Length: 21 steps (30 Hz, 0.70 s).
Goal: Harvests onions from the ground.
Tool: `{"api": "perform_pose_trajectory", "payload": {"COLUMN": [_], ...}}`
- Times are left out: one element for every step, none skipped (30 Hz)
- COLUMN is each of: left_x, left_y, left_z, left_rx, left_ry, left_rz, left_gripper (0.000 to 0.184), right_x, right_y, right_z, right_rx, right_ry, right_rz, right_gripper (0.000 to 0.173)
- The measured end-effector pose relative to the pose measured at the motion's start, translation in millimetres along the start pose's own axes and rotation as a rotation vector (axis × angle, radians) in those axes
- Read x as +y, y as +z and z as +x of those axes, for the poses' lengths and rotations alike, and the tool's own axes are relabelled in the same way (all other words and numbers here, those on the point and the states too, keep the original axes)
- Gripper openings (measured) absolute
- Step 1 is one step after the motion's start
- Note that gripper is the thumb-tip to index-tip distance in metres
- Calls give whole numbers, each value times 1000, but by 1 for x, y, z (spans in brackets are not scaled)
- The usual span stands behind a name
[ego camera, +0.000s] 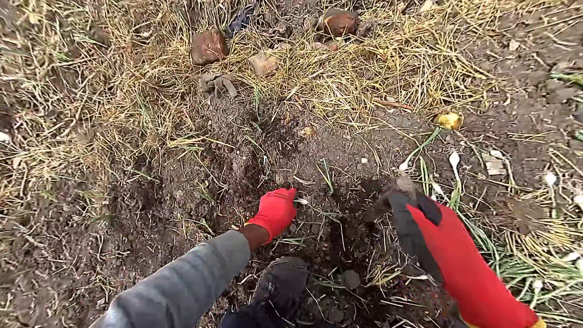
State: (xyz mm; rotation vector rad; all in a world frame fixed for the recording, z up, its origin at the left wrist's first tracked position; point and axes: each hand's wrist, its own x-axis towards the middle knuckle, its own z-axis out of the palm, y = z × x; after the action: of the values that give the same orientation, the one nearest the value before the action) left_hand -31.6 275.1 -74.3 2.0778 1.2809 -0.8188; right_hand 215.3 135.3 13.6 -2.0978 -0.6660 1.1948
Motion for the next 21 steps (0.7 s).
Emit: {"api": "perform_pose_trajectory", "payload": {"left_x": [-2, -5, -8, -12, -15, -18, -21, -22, -23, -23, -23, -22, -21, -21, -22, -22, -23, -24, -25, -26, -26], "left_y": [0, 0, -1, -5, -12, -24, -38, -55, -72, -88, -100, -107, -108, -104, -95, -81, -68, -60, -60, -66, -80], "left_z": [0, -1, -4, -7, -12, -17, -18, -18, -15, -9, -2, 7, 17, 27, 31, 30, 27, 24, 22, 20, 19], "left_rx": [20, 38, 77, 123, 185, 262, 341, 410, 470, 506, 516, 508, 489, 450, 384, 312, 254, 219, 203, 201, 215], "left_ry": [9, 13, 27, 51, 89, 140, 192, 234, 257, 257, 239, 216, 191, 167, 137, 110, 92, 75, 60, 48, 49], "left_rz": [-24, -53, -86, -131, -183, -243, -298, -347, -381, -394, -395, -390, -376, -379, -399, -411, -415, -426, -448, -467, -475], "left_gripper": [34, 34, 33, 31, 29, 27, 23, 21, 19, 18, 16, 15, 14, 14, 13, 13, 12, 12, 12, 12, 11], "right_x": [-24, -46, -62, -73, -80, -79, -77, -86, -101, -101, -88, -77, -76, -83, -93, -101, -104, -98, -86, -74, -61], "right_y": [-12, -27, -41, -51, -59, -67, -71, -36, 11, 56, 91, 105, 101, 86, 64, 38, 7, -28, -63, -83, -85], "right_z": [1, 2, 6, 12, 20, 38, 63, 66, 71, 84, 98, 105, 105, 99, 86, 74, 68, 72, 86, 95, 103], "right_rx": [-11, -41, -84, -133, -178, -279, -427, -180, 73, 171, 151, 78, 23, 17, 29, 36, -18, -159, -346, -412, -349], "right_ry": [-69, -151, -261, -386, -547, -709, -777, -671, -497, -343, -234, -164, -131, -142, -182, -236, -310, -390, -486, -551, -600], "right_rz": [141, 324, 510, 660, 691, 587, 463, 420, 231, 28, -125, -228, -278, -269, -210, -97, 88, 267, 369, 399, 483], "right_gripper": [31, 28, 25, 22, 21, 18, 12, 6, 10, 26, 39, 47, 50, 47, 44, 40, 33, 27, 16, 11, 13]}}
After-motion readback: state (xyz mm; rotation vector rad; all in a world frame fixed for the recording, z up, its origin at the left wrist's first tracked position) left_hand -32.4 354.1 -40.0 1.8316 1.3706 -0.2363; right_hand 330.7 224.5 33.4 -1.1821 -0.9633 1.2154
